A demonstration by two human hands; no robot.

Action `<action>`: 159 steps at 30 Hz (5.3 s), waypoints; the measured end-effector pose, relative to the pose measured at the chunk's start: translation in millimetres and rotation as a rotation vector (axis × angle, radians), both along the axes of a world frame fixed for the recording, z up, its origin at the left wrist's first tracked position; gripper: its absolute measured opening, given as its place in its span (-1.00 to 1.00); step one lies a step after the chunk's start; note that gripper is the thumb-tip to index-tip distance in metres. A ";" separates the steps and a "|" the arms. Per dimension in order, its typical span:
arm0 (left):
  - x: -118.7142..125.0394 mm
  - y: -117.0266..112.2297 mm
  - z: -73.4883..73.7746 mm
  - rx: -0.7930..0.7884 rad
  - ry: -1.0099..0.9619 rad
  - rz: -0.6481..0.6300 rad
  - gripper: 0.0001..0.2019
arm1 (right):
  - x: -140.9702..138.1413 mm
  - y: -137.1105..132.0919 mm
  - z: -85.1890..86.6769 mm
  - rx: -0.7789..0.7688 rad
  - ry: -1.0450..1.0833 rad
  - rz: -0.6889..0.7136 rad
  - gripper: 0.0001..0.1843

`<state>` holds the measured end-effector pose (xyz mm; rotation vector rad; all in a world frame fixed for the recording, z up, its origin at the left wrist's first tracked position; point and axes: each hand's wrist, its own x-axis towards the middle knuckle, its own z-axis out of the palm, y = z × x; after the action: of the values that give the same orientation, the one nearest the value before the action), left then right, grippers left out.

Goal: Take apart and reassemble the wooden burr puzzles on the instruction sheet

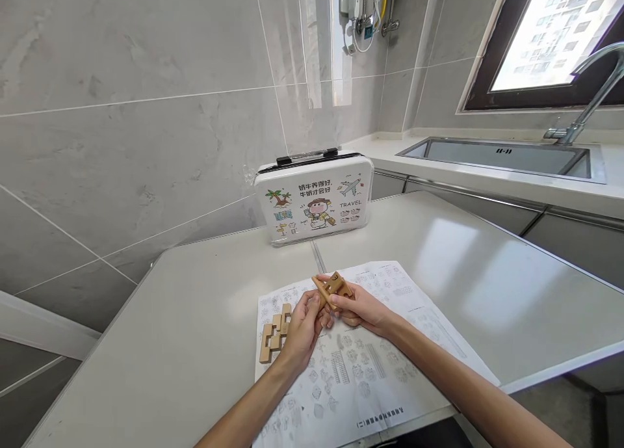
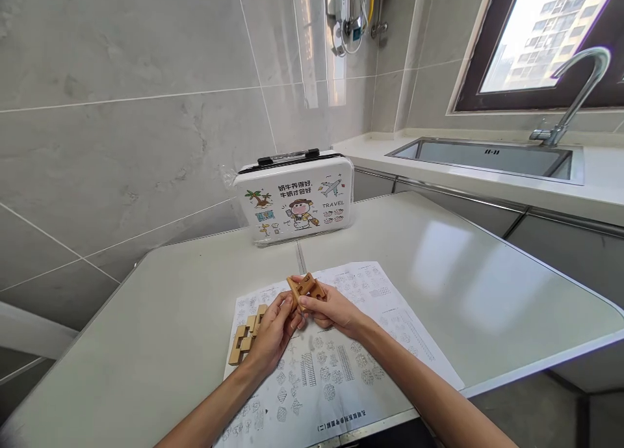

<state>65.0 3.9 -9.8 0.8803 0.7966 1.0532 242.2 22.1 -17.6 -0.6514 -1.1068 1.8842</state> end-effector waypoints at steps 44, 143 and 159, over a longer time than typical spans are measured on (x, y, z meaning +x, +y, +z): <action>-5.5 5.9 5.0 -0.071 -0.172 -0.010 -0.78 | 2.8 10.2 3.8 -0.118 0.096 -0.293 -0.46; -6.7 -0.7 6.0 0.227 0.241 -0.366 -0.63 | 5.6 6.9 3.3 -0.087 -0.029 -0.063 -0.57; 0.5 -7.7 4.8 0.244 0.163 -0.457 -0.66 | 7.1 8.1 -6.8 -0.085 0.083 0.044 -0.69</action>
<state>65.5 -3.9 -5.0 1.2985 0.5661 0.6862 249.2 30.2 -24.4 -0.5944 -1.0001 1.9863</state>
